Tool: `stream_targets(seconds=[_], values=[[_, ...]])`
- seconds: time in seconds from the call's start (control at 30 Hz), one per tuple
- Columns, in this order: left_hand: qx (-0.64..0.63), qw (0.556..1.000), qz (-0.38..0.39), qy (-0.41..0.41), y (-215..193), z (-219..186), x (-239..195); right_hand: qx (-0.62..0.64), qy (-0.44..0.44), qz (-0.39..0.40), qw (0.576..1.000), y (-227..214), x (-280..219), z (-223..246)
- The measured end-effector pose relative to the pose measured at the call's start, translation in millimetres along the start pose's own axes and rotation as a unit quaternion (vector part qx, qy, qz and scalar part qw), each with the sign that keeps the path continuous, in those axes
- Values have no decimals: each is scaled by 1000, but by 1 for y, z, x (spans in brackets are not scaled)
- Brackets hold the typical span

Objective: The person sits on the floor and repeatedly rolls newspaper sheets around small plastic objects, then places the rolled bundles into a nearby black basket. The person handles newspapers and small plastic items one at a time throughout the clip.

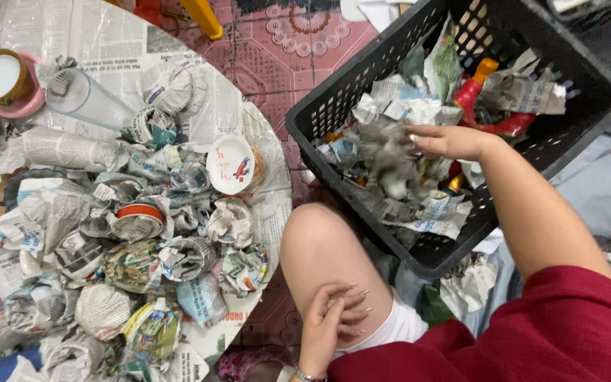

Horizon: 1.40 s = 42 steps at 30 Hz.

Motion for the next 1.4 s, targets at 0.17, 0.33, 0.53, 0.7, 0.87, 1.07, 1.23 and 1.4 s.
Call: stream_targets(seconds=[0.17, 0.33, 0.53, 0.7, 0.87, 1.07, 1.23, 1.4], values=[[-10, 1000, -21, -18, -3, 6, -3, 37, 183, -190, 964, -30, 14, -27], [-32, 999, -9, -26, -10, 25, 2, -136, 213, -231, 940, -23, 39, -21], [-116, 990, -29, -70, -37, 79, 9, -210, 172, -252, 929, -43, 73, -3], [-112, 989, 5, -97, -56, 103, 23, -247, 224, -182, 925, -47, 108, -1], [-112, 985, -23, -126, -51, 95, 18, -194, 213, -223, 931, -14, 135, -27], [-107, 989, -16, -101, -38, 66, 15, -131, 106, -342, 925, 4, 137, -51], [-81, 994, -21, -66, -29, 53, 12, 209, 91, -318, 920, -18, 133, -53], [-73, 995, -32, -61, -25, 42, 8, 402, 193, -233, 864, -47, 100, -48]])
Point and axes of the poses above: each hand's wrist, its own x-axis towards the middle knuckle, its own y-axis out of the palm, z = x × y, the point moved 5 cm from there along x, towards the middle knuckle, and after that the axes turned 12 degrees about y, right-handed, at the moved point
